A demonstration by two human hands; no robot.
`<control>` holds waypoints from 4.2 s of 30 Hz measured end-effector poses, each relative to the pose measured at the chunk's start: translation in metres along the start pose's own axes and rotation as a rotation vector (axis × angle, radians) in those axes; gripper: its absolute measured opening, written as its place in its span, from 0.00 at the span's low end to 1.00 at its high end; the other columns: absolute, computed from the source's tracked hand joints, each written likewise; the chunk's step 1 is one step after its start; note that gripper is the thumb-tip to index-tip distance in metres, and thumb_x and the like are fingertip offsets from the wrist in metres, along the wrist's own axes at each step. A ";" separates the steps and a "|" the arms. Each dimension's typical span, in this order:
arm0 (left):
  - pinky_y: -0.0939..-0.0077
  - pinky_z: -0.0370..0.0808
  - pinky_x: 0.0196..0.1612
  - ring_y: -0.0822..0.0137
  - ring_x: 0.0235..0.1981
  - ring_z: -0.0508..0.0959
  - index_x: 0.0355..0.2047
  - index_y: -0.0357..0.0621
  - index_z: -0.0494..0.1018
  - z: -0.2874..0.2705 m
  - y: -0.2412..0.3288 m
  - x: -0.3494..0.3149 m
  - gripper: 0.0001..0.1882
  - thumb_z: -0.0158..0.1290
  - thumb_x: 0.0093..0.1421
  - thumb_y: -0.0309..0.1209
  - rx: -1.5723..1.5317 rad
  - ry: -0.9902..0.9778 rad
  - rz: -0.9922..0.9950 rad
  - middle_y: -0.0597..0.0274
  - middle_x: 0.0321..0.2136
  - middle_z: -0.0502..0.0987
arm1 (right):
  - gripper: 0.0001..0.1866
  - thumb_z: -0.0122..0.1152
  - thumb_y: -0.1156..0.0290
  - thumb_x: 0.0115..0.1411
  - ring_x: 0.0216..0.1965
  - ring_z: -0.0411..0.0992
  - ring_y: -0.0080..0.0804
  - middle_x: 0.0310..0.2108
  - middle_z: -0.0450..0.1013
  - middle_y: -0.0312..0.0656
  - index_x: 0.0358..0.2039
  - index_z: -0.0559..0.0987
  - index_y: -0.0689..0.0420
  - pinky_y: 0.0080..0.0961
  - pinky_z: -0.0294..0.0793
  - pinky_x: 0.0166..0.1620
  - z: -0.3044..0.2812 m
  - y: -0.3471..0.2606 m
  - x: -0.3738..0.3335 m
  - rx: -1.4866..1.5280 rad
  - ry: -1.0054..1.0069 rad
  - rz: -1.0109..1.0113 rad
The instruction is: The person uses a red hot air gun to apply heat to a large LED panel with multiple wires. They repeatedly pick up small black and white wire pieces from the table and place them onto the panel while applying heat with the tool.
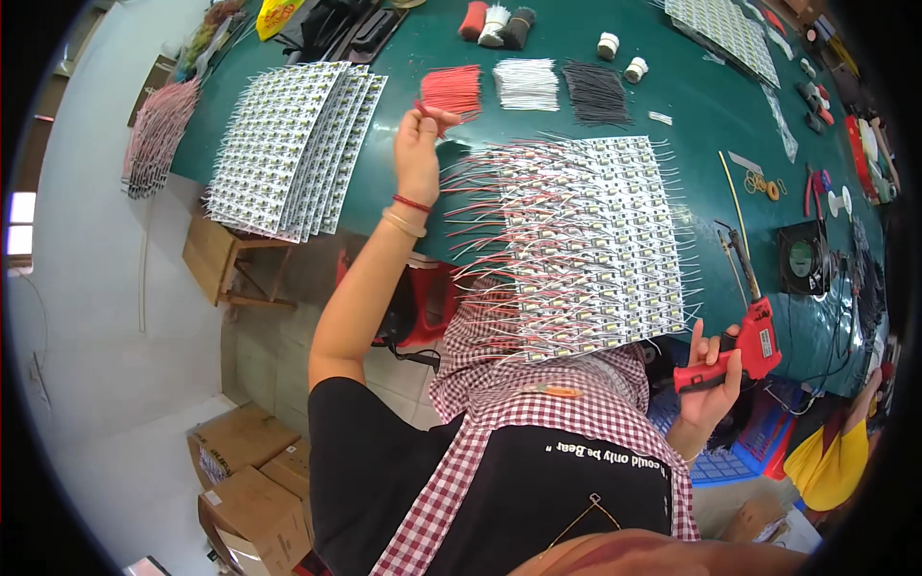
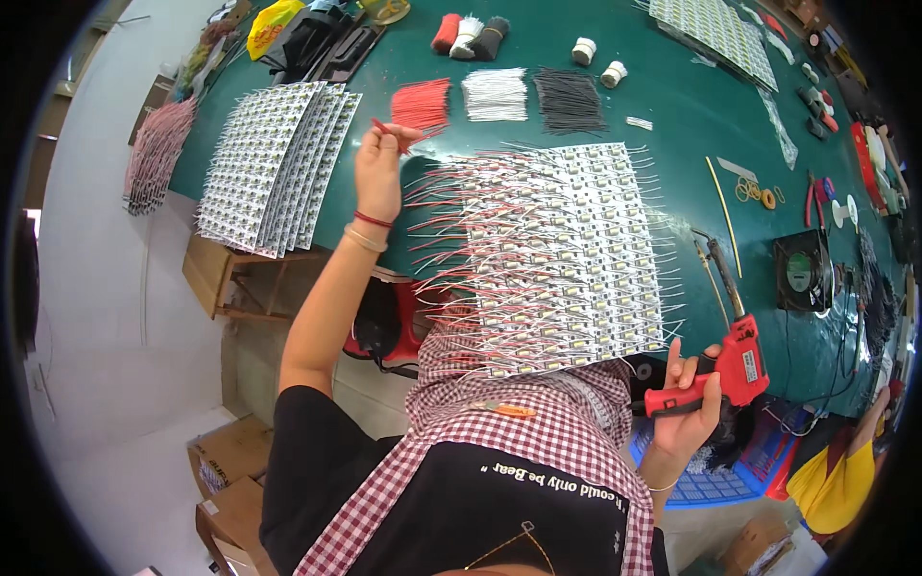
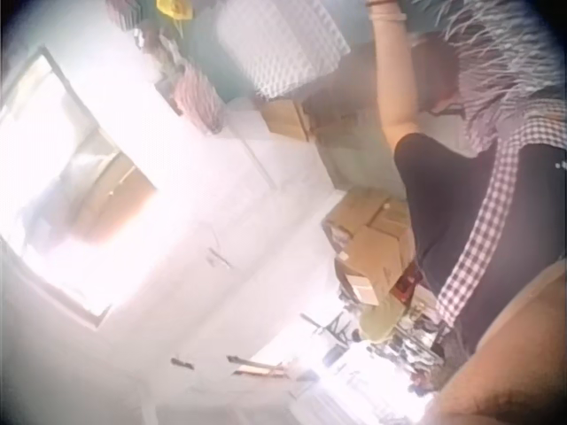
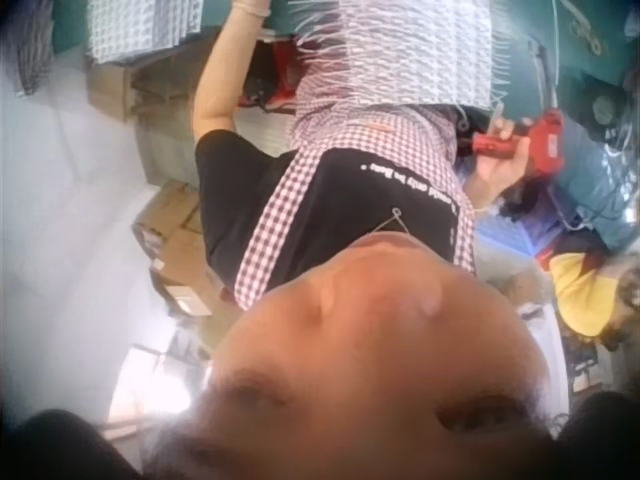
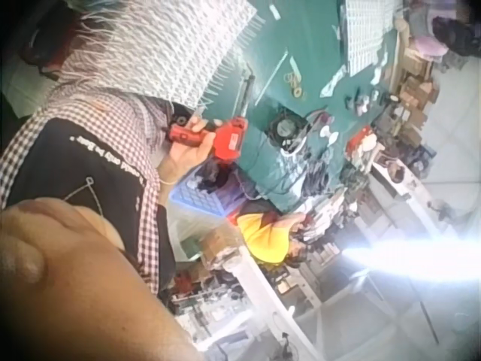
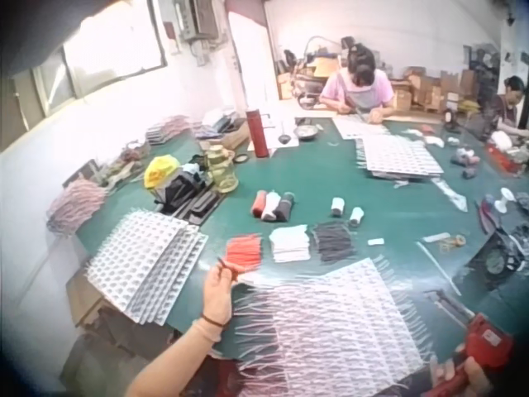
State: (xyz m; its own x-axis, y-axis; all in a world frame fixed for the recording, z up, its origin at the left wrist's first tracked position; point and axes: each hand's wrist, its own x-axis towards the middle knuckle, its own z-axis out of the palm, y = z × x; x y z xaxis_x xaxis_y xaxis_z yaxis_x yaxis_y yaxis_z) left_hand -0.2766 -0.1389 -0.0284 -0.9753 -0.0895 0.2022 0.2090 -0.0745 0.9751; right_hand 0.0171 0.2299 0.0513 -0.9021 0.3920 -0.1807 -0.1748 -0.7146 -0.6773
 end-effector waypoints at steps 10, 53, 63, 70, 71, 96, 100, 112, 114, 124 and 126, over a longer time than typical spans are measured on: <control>0.86 0.67 0.37 0.78 0.35 0.72 0.48 0.36 0.71 0.006 0.007 -0.015 0.13 0.41 0.69 0.28 0.002 -0.056 -0.040 0.66 0.32 0.78 | 0.17 0.53 0.68 0.65 0.33 0.65 0.29 0.22 0.61 0.37 0.51 0.65 0.61 0.40 0.45 0.71 0.008 -0.003 0.004 -0.006 -0.032 0.004; 0.79 0.66 0.23 0.76 0.18 0.70 0.35 0.35 0.71 0.179 0.110 -0.151 0.07 0.43 0.65 0.25 0.227 -0.889 -0.202 0.61 0.21 0.78 | 0.16 0.68 0.72 0.53 0.29 0.72 0.18 0.27 0.73 0.32 0.41 0.74 0.60 0.20 0.72 0.35 0.060 0.033 0.034 -0.987 0.071 -0.075; 0.82 0.64 0.22 0.82 0.18 0.67 0.35 0.36 0.74 0.180 0.111 -0.151 0.08 0.46 0.64 0.25 0.232 -0.962 -0.210 0.65 0.20 0.78 | 0.15 0.68 0.66 0.54 0.22 0.67 0.17 0.25 0.72 0.32 0.37 0.76 0.60 0.16 0.65 0.24 0.057 0.016 0.053 -0.656 -0.059 0.200; 0.83 0.67 0.23 0.80 0.19 0.72 0.35 0.37 0.75 0.178 0.113 -0.146 0.08 0.45 0.64 0.25 0.281 -0.935 -0.320 0.65 0.20 0.78 | 0.15 0.69 0.70 0.53 0.29 0.71 0.17 0.28 0.74 0.33 0.40 0.76 0.60 0.19 0.72 0.34 0.059 0.016 0.048 -0.632 -0.056 0.101; 0.83 0.67 0.23 0.80 0.19 0.72 0.35 0.37 0.74 0.177 0.111 -0.145 0.08 0.45 0.64 0.24 0.286 -0.929 -0.315 0.64 0.19 0.78 | 0.15 0.69 0.71 0.53 0.30 0.71 0.17 0.28 0.74 0.33 0.40 0.76 0.60 0.19 0.72 0.35 0.060 0.016 0.045 -0.705 -0.052 0.083; 0.68 0.73 0.30 0.56 0.28 0.78 0.33 0.38 0.75 0.166 0.105 -0.139 0.03 0.53 0.58 0.21 0.474 -0.675 0.287 0.52 0.26 0.77 | 0.15 0.66 0.81 0.50 0.31 0.73 0.20 0.30 0.75 0.34 0.40 0.75 0.62 0.18 0.73 0.36 0.078 0.021 0.042 -0.837 0.017 -0.016; 0.64 0.70 0.32 0.53 0.29 0.73 0.31 0.39 0.74 0.142 0.077 -0.086 0.03 0.53 0.56 0.21 0.645 -0.582 0.496 0.54 0.26 0.71 | 0.20 0.60 0.78 0.58 0.33 0.76 0.31 0.31 0.74 0.43 0.50 0.69 0.65 0.26 0.76 0.38 0.075 0.004 0.048 -0.643 0.003 -0.045; 0.72 0.69 0.31 0.64 0.28 0.69 0.32 0.43 0.77 0.128 0.018 0.019 0.10 0.55 0.46 0.21 0.751 -0.871 0.882 0.62 0.24 0.66 | 0.15 0.58 0.64 0.63 0.11 0.64 0.19 0.13 0.65 0.34 0.40 0.72 0.64 0.16 0.63 0.16 0.080 0.009 0.095 -0.813 -0.017 0.168; 0.71 0.70 0.33 0.63 0.29 0.69 0.31 0.44 0.76 0.128 0.014 0.020 0.09 0.55 0.47 0.23 0.751 -0.884 0.873 0.62 0.25 0.66 | 0.10 0.59 0.67 0.62 0.11 0.65 0.18 0.11 0.66 0.32 0.31 0.73 0.60 0.16 0.61 0.15 0.081 0.019 0.099 -0.789 0.012 0.185; 0.72 0.69 0.31 0.65 0.28 0.68 0.32 0.43 0.76 0.129 0.015 0.012 0.09 0.57 0.47 0.24 0.731 -0.853 0.884 0.63 0.24 0.65 | 0.11 0.64 0.67 0.59 0.11 0.63 0.14 0.13 0.66 0.29 0.34 0.75 0.61 0.15 0.60 0.15 0.092 0.026 0.093 -0.899 0.023 0.207; 0.73 0.68 0.29 0.65 0.27 0.69 0.34 0.43 0.77 0.131 0.020 0.008 0.13 0.56 0.46 0.21 0.712 -0.848 0.876 0.63 0.25 0.66 | 0.11 0.64 0.68 0.58 0.12 0.63 0.13 0.14 0.66 0.29 0.35 0.75 0.61 0.14 0.61 0.16 0.094 0.023 0.088 -0.906 0.031 0.217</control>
State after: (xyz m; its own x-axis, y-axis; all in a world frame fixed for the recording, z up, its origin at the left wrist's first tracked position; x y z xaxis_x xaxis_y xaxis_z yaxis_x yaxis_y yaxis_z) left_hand -0.2896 -0.0111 0.0044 -0.3500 0.7904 0.5028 0.9294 0.2261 0.2916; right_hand -0.1035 0.1938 0.0867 -0.8655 0.3274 -0.3790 0.3831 -0.0546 -0.9221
